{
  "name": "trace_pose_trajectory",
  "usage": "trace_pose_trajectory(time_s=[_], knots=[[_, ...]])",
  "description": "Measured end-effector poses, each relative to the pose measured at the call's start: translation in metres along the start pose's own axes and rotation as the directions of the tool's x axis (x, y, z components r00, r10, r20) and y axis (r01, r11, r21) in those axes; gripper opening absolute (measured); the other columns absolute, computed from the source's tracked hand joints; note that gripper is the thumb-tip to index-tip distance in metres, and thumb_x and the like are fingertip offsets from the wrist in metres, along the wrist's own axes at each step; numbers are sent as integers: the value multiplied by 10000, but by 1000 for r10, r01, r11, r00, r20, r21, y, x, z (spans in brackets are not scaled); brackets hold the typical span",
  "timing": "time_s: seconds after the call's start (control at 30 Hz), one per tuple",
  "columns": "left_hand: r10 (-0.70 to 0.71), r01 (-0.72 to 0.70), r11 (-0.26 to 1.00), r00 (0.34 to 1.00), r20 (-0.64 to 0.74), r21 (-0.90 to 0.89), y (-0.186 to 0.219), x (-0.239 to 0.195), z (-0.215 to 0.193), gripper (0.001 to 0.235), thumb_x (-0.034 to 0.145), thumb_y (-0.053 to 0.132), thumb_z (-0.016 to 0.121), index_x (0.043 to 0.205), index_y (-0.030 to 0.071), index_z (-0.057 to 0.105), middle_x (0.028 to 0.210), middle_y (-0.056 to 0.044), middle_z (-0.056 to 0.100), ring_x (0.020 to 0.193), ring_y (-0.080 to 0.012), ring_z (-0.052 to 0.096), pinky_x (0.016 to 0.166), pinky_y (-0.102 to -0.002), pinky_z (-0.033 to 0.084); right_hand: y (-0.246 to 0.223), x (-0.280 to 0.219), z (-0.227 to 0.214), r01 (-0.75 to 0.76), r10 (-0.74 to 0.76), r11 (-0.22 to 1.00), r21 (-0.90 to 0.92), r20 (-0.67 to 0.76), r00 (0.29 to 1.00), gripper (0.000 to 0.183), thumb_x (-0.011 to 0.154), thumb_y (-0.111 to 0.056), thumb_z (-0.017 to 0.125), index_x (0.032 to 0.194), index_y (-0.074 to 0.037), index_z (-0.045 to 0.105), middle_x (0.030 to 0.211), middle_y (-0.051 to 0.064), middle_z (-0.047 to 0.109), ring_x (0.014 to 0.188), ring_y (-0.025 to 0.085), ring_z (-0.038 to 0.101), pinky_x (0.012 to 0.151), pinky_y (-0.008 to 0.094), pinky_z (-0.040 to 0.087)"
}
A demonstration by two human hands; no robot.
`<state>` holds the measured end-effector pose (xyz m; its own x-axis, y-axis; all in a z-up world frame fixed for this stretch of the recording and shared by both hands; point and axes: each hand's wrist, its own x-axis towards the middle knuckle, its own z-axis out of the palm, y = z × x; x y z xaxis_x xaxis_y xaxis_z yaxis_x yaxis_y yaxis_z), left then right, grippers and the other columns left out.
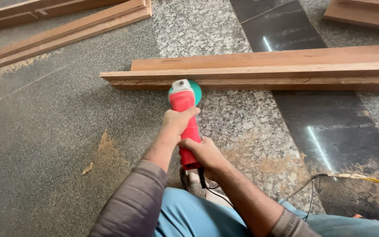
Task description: The person uses a red angle grinder with a sanding disc to smooth the surface of wooden planks placed on a tiled floor. The person moves the tool along the length of the wood, occasionally repositioning the planks to access different sections.
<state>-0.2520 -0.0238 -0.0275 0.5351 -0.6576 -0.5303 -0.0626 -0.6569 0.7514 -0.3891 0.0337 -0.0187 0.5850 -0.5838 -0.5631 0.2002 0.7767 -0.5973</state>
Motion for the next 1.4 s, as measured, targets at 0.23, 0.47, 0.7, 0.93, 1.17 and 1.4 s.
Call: trace_pose_trajectory(time_s=[0.23,0.47,0.7,0.93,1.17,1.4], knots=[[-13,10,998,999,-40,-69,-8,30,-54,396,685,266,884,926,-6,727,779,-91,711,604,-209,684,530,-407,572,10,40,37,-16,19,997,-75,37,999,306,791,-261,747,936,1,682,732,59,635,571,163,599,510,337,504],[21,-19,999,998,55,-39,-8,17,-37,410,679,260,886,942,-15,735,793,-111,714,619,-222,686,532,-407,570,13,21,35,7,-7,1000,-6,-24,1000,320,796,-233,717,1004,1,654,769,71,648,600,179,633,535,341,530],[71,-76,996,993,90,53,-3,1,-23,440,648,264,876,989,39,712,834,-114,739,660,-229,724,555,-402,602,14,4,31,17,-12,999,43,-102,995,321,807,-204,702,1032,17,643,795,100,668,602,203,655,550,354,560],[-2,0,999,999,-51,-36,-11,42,-76,433,672,279,884,932,-35,740,810,-142,739,635,-235,711,546,-395,574,19,57,59,-2,1,994,-113,-11,1000,349,778,-254,762,988,16,692,765,75,673,608,168,638,550,322,516],[-17,12,995,999,-51,-95,-16,53,-96,449,668,285,880,963,-15,723,817,-103,716,623,-214,691,538,-400,578,25,76,74,-39,33,984,-174,-35,999,382,753,-274,766,1008,-7,667,775,63,662,615,156,628,550,328,519],[2,-1,1000,998,66,-18,-3,25,-67,443,659,264,878,965,-8,708,811,-110,705,620,-222,689,527,-410,582,21,37,60,10,-9,1000,20,-51,999,357,770,-231,749,1020,4,651,790,72,665,633,180,649,567,338,533]])
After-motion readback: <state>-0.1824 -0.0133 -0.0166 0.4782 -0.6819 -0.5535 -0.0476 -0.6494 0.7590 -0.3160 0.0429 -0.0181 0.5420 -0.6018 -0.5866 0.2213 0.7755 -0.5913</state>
